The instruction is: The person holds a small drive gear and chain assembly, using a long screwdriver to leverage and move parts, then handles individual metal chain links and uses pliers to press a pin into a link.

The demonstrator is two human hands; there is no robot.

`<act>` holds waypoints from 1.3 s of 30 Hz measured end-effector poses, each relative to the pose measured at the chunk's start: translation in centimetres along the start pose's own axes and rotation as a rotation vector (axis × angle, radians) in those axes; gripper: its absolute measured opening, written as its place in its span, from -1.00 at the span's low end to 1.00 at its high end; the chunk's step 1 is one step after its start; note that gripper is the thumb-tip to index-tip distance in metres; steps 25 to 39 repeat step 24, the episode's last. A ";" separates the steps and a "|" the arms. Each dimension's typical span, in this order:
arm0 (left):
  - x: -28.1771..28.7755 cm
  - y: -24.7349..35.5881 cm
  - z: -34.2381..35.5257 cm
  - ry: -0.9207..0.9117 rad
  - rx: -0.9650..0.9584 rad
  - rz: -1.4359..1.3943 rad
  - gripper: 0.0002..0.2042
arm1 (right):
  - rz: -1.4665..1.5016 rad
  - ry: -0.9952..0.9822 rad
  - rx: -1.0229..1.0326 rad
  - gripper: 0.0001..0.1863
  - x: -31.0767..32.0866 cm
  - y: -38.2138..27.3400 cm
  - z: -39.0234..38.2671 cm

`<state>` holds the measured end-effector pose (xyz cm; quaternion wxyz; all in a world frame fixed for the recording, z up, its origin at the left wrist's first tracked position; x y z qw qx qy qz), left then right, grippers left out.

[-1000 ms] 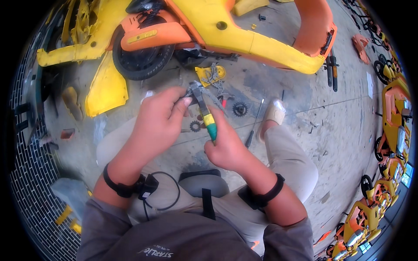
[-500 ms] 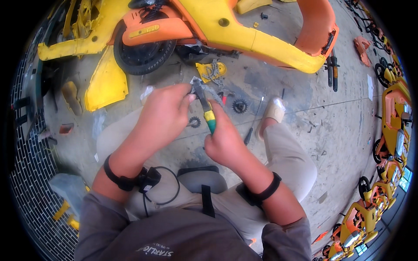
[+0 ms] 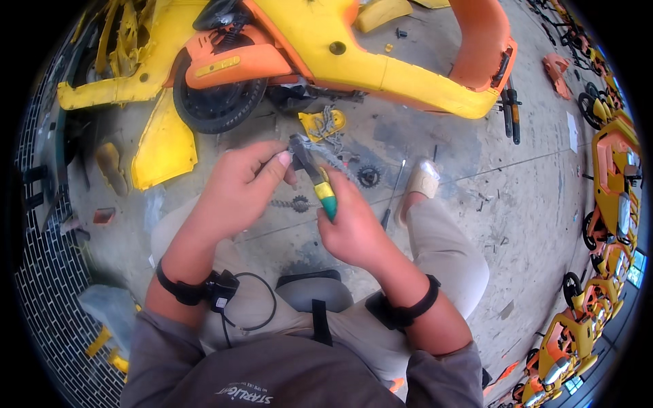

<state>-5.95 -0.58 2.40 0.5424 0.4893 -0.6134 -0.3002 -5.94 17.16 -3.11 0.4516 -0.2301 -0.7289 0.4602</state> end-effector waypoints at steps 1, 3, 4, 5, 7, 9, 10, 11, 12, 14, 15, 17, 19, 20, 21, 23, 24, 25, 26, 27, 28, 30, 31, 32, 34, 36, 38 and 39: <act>0.0 -0.1 0.0 -0.005 0.000 0.006 -0.77 | 0.009 -0.013 -0.004 -0.28 0.0 0.1 0.0; 0.0 0.2 0.0 -0.012 0.007 0.000 -0.77 | 0.021 -0.026 -0.007 -0.27 0.1 0.2 0.0; 0.0 0.2 0.0 -0.016 0.010 -0.003 -0.77 | 0.027 -0.033 -0.009 -0.26 0.1 0.1 0.0; 0.0 0.1 0.0 -0.010 -0.002 -0.008 -0.77 | 0.040 -0.043 -0.017 -0.25 0.1 0.1 0.0; -0.1 -0.2 0.0 0.002 -0.027 -0.018 -0.77 | 0.068 -0.065 -0.035 -0.23 0.0 0.2 -0.2; 0.0 0.0 0.0 0.018 -0.025 -0.013 -0.78 | 0.068 -0.089 -0.037 -0.21 0.1 0.0 -0.2; -0.1 0.0 0.0 0.026 -0.024 -0.011 -0.78 | 0.068 -0.102 -0.039 -0.21 0.0 0.0 -0.2; -0.1 0.1 0.0 0.046 -0.057 0.040 -0.78 | 0.093 -0.109 -0.050 -0.20 0.0 0.1 -0.3; -0.2 0.0 0.0 0.066 -0.090 0.091 -0.78 | 0.118 -0.116 -0.062 -0.20 -0.1 0.1 -0.3; -0.3 0.0 0.0 0.095 -0.131 0.153 -0.79 | 0.152 -0.119 -0.069 -0.20 -0.3 0.3 -0.3; -0.4 0.1 0.0 0.104 -0.139 0.163 -0.79 | 0.161 -0.116 -0.064 -0.22 -0.4 0.4 -0.3; -0.5 0.1 0.0 0.116 -0.150 0.180 -0.79 | 0.195 -0.121 -0.070 -0.24 -0.6 0.6 -0.2; -0.5 0.1 0.0 0.122 -0.156 0.192 -0.78 | 0.243 -0.138 -0.092 -0.27 -1.0 0.7 -0.2; -0.5 0.0 0.0 0.117 -0.155 0.203 -0.78 | 0.238 -0.137 -0.081 -0.29 -1.1 0.7 -0.2; -0.5 0.0 0.0 0.112 -0.155 0.214 -0.78 | 0.234 -0.136 -0.069 -0.30 -1.3 0.6 -0.3; -0.5 -0.1 0.0 0.100 -0.157 0.231 -0.77 | 0.250 -0.144 -0.070 -0.28 -1.6 1.0 -0.4; -0.6 -0.2 -0.1 0.092 -0.160 0.238 -0.77 | 0.270 -0.153 -0.082 -0.25 -1.8 1.5 -0.5; -0.6 -0.2 -0.1 0.092 -0.160 0.238 -0.77 | 0.270 -0.153 -0.082 -0.25 -1.8 1.5 -0.5; -0.6 -0.2 -0.1 0.092 -0.160 0.238 -0.77 | 0.270 -0.153 -0.082 -0.25 -1.8 1.5 -0.5; -0.6 -0.2 -0.1 0.092 -0.160 0.238 -0.77 | 0.270 -0.153 -0.082 -0.25 -1.8 1.5 -0.5; -0.6 -0.2 -0.1 0.092 -0.160 0.238 -0.77 | 0.270 -0.153 -0.082 -0.25 -1.8 1.5 -0.5; -0.6 -0.2 -0.1 0.092 -0.160 0.238 -0.77 | 0.270 -0.153 -0.082 -0.25 -1.8 1.5 -0.5; -0.6 -0.2 -0.1 0.092 -0.160 0.238 -0.77 | 0.270 -0.153 -0.082 -0.25 -1.8 1.5 -0.5; -0.6 -0.2 -0.1 0.092 -0.160 0.238 -0.77 | 0.270 -0.153 -0.082 -0.25 -1.8 1.5 -0.5; -0.6 -0.2 -0.1 0.092 -0.160 0.238 -0.77 | 0.270 -0.153 -0.082 -0.25 -1.8 1.5 -0.5; -0.6 -0.2 -0.1 0.092 -0.160 0.238 -0.77 | 0.270 -0.153 -0.082 -0.25 -1.8 1.5 -0.5; -0.6 -0.2 -0.1 0.092 -0.160 0.238 -0.77 | 0.270 -0.153 -0.082 -0.25 -1.8 1.5 -0.5; -0.6 -0.2 -0.1 0.092 -0.160 0.238 -0.77 | 0.270 -0.153 -0.082 -0.25 -1.8 1.5 -0.5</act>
Point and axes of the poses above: each hand's wrist, its own z-axis towards the middle knuckle, its own x-axis out of the back of the hand, y = z × x, the point moved 6 cm from there along z, towards the middle knuckle, and after that the axes turned 10 degrees about y, right-handed, at the moved point
